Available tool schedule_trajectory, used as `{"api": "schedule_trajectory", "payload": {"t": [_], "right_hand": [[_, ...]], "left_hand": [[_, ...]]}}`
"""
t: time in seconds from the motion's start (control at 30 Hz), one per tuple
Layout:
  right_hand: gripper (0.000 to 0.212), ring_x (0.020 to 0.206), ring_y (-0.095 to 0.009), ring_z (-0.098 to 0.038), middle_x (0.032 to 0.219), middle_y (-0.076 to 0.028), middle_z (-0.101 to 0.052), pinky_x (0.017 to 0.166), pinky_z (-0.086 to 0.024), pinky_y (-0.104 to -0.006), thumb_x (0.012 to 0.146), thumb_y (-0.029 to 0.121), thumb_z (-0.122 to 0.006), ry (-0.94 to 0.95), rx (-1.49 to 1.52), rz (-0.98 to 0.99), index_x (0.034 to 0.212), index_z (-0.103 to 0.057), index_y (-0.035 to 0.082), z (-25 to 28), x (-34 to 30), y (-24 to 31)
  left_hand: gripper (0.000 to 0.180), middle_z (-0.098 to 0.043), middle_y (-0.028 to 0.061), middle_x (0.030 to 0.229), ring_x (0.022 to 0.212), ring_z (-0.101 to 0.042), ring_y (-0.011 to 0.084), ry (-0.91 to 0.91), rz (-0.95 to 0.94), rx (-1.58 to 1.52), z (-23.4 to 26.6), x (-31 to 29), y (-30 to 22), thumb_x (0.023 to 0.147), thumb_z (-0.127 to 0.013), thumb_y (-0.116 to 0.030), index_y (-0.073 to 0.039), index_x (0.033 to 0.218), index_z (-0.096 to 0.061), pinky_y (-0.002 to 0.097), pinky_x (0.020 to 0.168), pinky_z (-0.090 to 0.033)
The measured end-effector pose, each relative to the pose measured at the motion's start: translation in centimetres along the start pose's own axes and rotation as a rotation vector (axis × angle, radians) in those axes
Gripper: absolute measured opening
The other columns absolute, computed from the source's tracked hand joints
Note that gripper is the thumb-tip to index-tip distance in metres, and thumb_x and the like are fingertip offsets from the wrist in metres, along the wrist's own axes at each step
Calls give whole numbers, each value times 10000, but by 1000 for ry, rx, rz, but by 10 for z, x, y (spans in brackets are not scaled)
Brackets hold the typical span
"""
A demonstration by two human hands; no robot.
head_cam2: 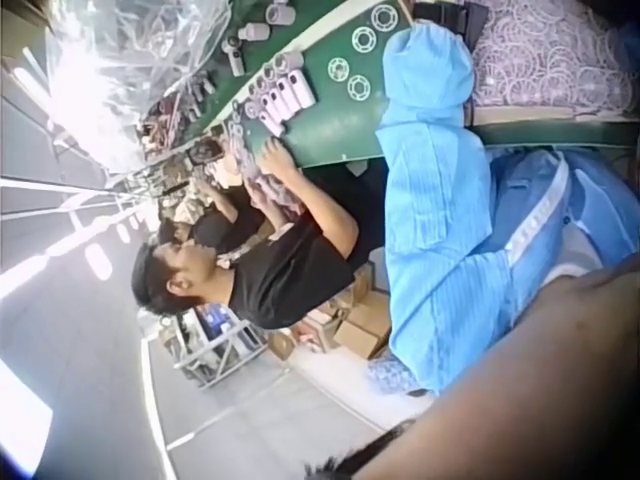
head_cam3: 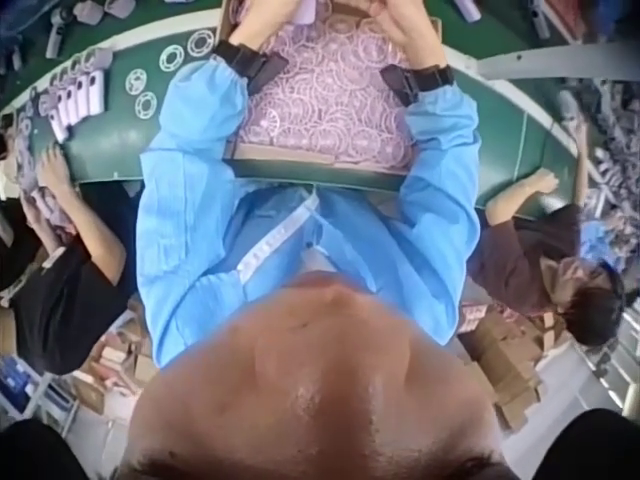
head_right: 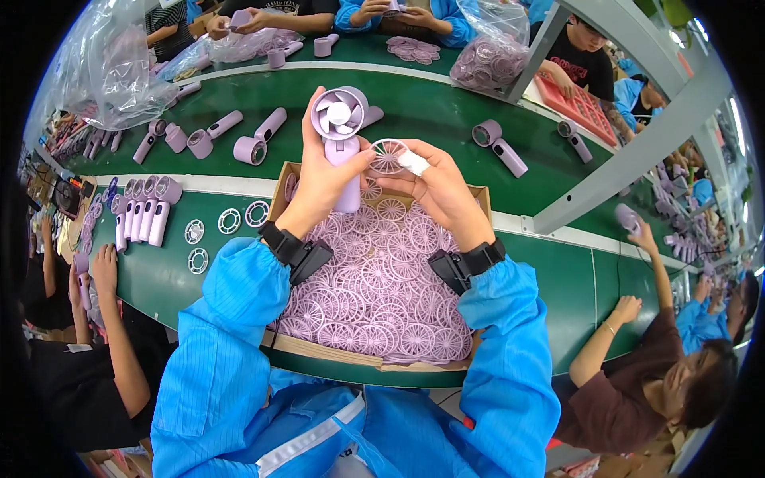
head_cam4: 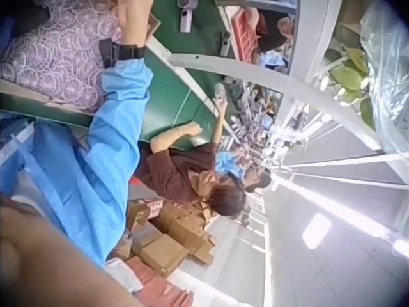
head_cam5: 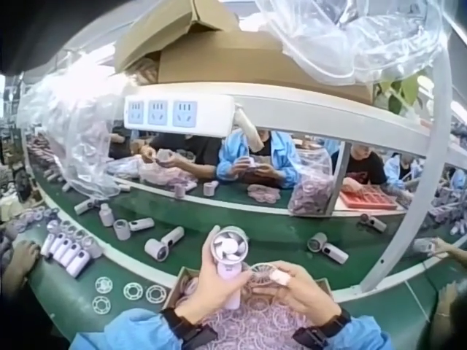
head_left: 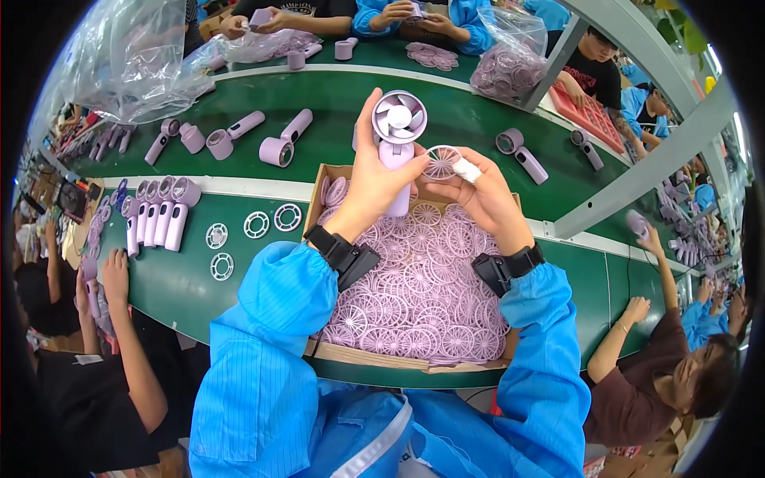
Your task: Assembling portable fans by attaching the fan head and blades to the housing unit on an assembly line.
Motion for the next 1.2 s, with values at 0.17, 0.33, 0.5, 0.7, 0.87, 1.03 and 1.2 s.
{"api": "schedule_trajectory", "payload": {"t": [0.17,0.33,0.5,0.7,0.87,1.03,1.2], "right_hand": [[443,990,-309,-636,1170,-174,-580,907,-531,-384,938,222,-532,188,84,-69,1259,-460,-75,-1,0,1],[496,981,-299,-641,1176,-196,-578,898,-531,-378,929,283,-539,196,83,-128,1238,-477,-100,7,-5,1],[408,989,-273,-632,1168,-177,-592,893,-512,-349,880,210,-624,-14,-311,122,1177,-556,-62,-4,-3,4],[402,1007,-304,-583,1132,-136,-614,866,-478,-374,734,87,-742,-363,-1497,931,1118,-634,41,-39,-11,19],[400,1015,-328,-554,1130,-133,-608,862,-464,-398,689,88,-749,-367,-1569,956,1077,-655,56,-44,-14,18],[412,1031,-315,-546,1153,-130,-602,873,-459,-392,679,76,-747,-377,-1583,931,1079,-653,45,-43,-17,21],[425,1042,-318,-542,1162,-132,-596,875,-458,-393,672,55,-741,-363,-1594,905,1087,-649,43,-46,-19,21]], "left_hand": [[943,-552,120,1049,813,-613,153,19,-116,48,-2,2,-2,772,-672,32,-196,1465,-74,252,593,-542],[903,-535,115,1097,831,-614,143,66,-81,21,0,1,-2,780,-654,35,-185,1463,-106,243,608,-533],[854,-558,125,1095,906,-613,181,8,134,28,4,1,6,804,-647,-11,-186,1460,-128,285,697,-536],[817,-562,193,1169,1022,-611,291,67,1,389,-5,-5,23,820,-638,-61,-174,1457,-139,372,830,-509],[821,-524,255,1231,1099,-574,369,119,35,404,-19,-17,26,820,-623,-57,-153,1461,-120,401,894,-467],[830,-528,266,1216,1085,-574,395,96,23,386,-20,-17,24,815,-607,-38,-153,1466,-105,404,880,-473],[825,-539,268,1196,1053,-588,404,102,3,374,-18,-18,23,817,-595,-43,-154,1466,-99,410,858,-483]]}}
Point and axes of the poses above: each hand's wrist, its own x-axis towards the middle knuckle, its own z-axis out of the back of the hand, y = z × x, the point moved 3 cm from there along x, towards the middle knuckle
